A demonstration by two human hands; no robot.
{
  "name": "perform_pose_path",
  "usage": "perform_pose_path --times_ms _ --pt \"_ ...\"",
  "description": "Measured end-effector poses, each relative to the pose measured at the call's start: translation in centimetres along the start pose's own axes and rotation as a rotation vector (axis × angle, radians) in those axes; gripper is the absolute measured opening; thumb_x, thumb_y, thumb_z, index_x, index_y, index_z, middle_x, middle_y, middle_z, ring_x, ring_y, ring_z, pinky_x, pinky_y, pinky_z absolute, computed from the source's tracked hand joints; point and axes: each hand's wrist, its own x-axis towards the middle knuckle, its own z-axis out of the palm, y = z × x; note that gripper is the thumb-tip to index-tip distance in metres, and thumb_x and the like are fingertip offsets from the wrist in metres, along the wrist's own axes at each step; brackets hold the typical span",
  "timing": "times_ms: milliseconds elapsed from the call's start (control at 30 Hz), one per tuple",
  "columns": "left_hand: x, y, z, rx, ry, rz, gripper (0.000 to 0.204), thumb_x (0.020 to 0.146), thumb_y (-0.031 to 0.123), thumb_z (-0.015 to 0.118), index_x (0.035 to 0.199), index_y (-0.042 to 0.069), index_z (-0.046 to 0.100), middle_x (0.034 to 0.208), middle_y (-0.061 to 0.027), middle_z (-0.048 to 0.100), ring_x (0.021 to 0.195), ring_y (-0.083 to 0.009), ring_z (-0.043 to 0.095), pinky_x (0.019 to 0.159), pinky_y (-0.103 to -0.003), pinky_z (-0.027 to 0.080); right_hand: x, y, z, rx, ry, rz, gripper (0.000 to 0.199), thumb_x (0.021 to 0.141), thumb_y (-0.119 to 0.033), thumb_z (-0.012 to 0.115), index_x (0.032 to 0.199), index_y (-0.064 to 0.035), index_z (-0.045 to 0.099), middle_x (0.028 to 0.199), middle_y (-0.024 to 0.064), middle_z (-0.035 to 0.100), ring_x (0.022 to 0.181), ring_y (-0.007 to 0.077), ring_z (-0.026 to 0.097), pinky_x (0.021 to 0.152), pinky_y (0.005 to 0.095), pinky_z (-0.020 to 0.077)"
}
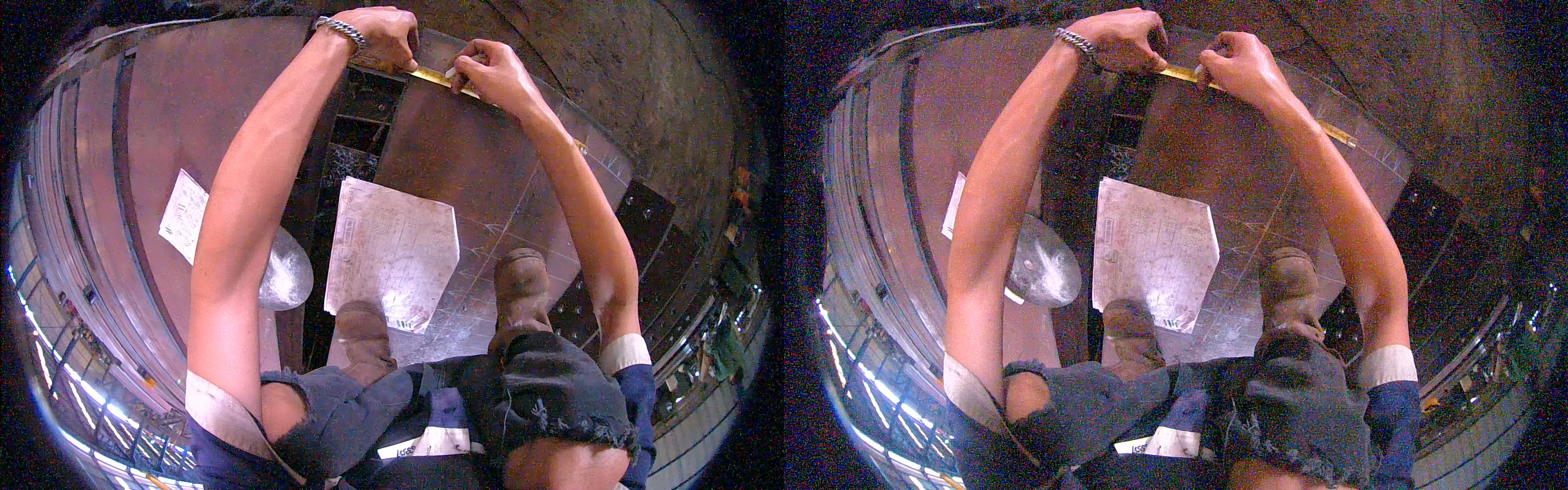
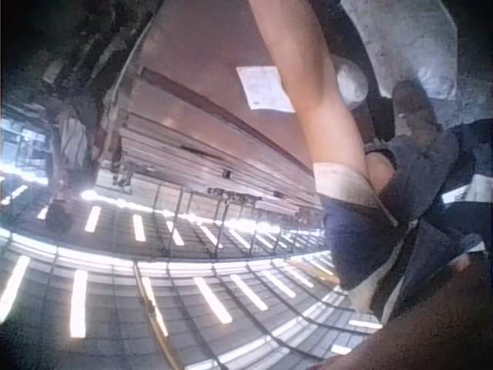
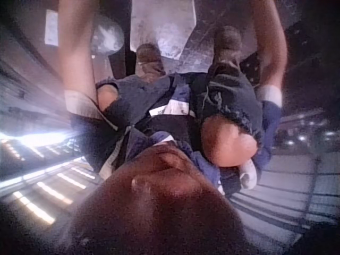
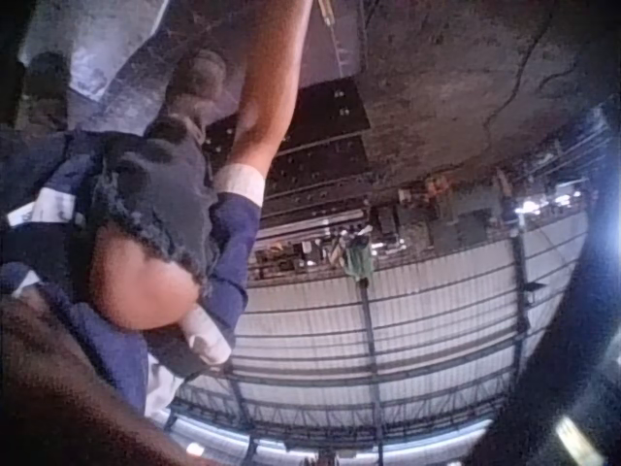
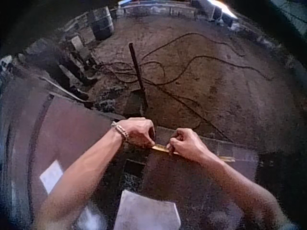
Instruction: The person uses a tape measure and a marker to measure and mark a large metal sheet. They repeatedly position the tape measure, mark points, and occasionally consult a document placed on a nearby cylindrical object.
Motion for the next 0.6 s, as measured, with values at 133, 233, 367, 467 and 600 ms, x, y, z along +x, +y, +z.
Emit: perform_pose_path --times_ms 133,233,367,467,600 --pt "0.7 0.0 0.0 0.098 0.033 0.008 0.041 0.072 0.047 0.072 0.083 0.008 0.075 0.077 -0.0108 0.071 0.075 -0.0256 0.069 0.067 -0.037 0.054 0.8 0.9 0.3 0.077 -0.009 0.047 0.021 0.089 -0.023 0.061 0.089 -0.0023 0.066 0.07 0.0036 0.068 0.049 0.0049 0.047 0.043 0.0232 0.0342" --pt "0.7 -1.0 0.5 0.021 0.029 0.032 0.039 0.07 0.046 0.072 0.078 0.008 0.074 0.072 -0.0103 0.07 0.069 -0.0246 0.068 0.062 -0.038 0.053 0.3 -0.7 0.4 0.041 -0.015 0.063 0.021 0.089 -0.023 0.062 0.089 -0.0021 0.067 0.067 0.0025 0.065 0.048 0.0049 0.046 0.041 0.023 0.0331" --pt "0.4 -0.4 0.3 0.014 0.033 0.009 0.039 0.07 0.045 0.073 0.081 0.008 0.074 0.075 -0.0102 0.071 0.071 -0.0236 0.069 0.064 -0.037 0.053 0.4 -0.7 -0.2 0.082 -0.067 0.128 0.024 0.087 -0.026 0.065 0.09 -0.0026 0.069 0.067 0.0033 0.064 0.052 0.0077 0.051 0.046 0.0257 0.0378" --pt "0.6 -0.3 0.2 0.03 0.047 0.009 0.038 0.07 0.045 0.073 0.083 0.008 0.075 0.077 -0.0097 0.072 0.074 -0.0232 0.07 0.065 -0.037 0.053 1.2 0.5 -0.3 0.071 -0.09 0.144 0.03 0.085 -0.032 0.067 0.091 -0.0032 0.071 0.072 0.0073 0.068 0.061 0.0135 0.062 0.058 0.0314 0.0501" --pt "1.0 -0.8 0.4 0.026 0.027 0.002 0.038 0.07 0.044 0.073 0.084 0.008 0.075 0.078 -0.0099 0.072 0.076 -0.0233 0.07 0.067 -0.037 0.053 1.2 0.6 0.0 0.125 -0.068 0.121 0.029 0.085 -0.03 0.067 0.089 -0.0018 0.071 0.072 0.0071 0.068 0.06 0.0125 0.059 0.056 0.0299 0.0485"
